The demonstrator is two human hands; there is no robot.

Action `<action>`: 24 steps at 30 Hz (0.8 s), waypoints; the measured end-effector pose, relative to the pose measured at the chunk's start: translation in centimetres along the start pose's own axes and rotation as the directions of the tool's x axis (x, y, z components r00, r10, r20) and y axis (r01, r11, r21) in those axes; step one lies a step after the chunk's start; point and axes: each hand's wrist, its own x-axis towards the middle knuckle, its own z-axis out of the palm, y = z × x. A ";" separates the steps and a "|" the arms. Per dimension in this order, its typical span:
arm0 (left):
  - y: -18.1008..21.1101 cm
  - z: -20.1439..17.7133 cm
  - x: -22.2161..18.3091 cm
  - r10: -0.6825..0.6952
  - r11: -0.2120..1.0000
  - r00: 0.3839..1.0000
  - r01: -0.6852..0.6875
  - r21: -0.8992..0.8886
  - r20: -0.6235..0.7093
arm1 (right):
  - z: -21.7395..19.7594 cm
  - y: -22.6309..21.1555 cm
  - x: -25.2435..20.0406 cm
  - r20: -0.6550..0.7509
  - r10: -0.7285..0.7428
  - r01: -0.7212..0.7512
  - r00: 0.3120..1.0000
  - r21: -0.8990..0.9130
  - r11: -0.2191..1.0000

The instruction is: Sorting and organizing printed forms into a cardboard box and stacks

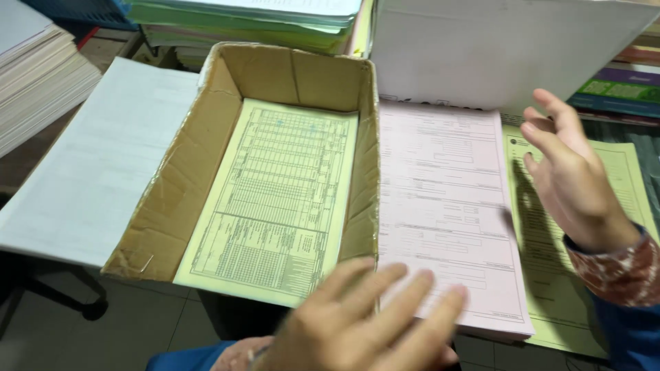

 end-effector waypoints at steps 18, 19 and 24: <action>-4.6 -2.3 -17.2 -0.505 0.863 0.829 0.482 0.149 0.240 | 10.8 -6.0 -7.3 0.594 -0.609 0.851 0.526 -0.375 0.369; -4.6 -2.4 -17.1 -0.504 0.864 0.831 0.481 0.150 0.236 | 11.1 -5.6 -7.1 0.595 -0.610 0.852 0.523 -0.375 0.364; -3.5 -3.0 -15.1 -0.446 0.884 0.875 0.464 0.059 -0.190 | 13.4 -4.9 -6.6 0.704 -0.614 0.934 0.356 -0.291 0.208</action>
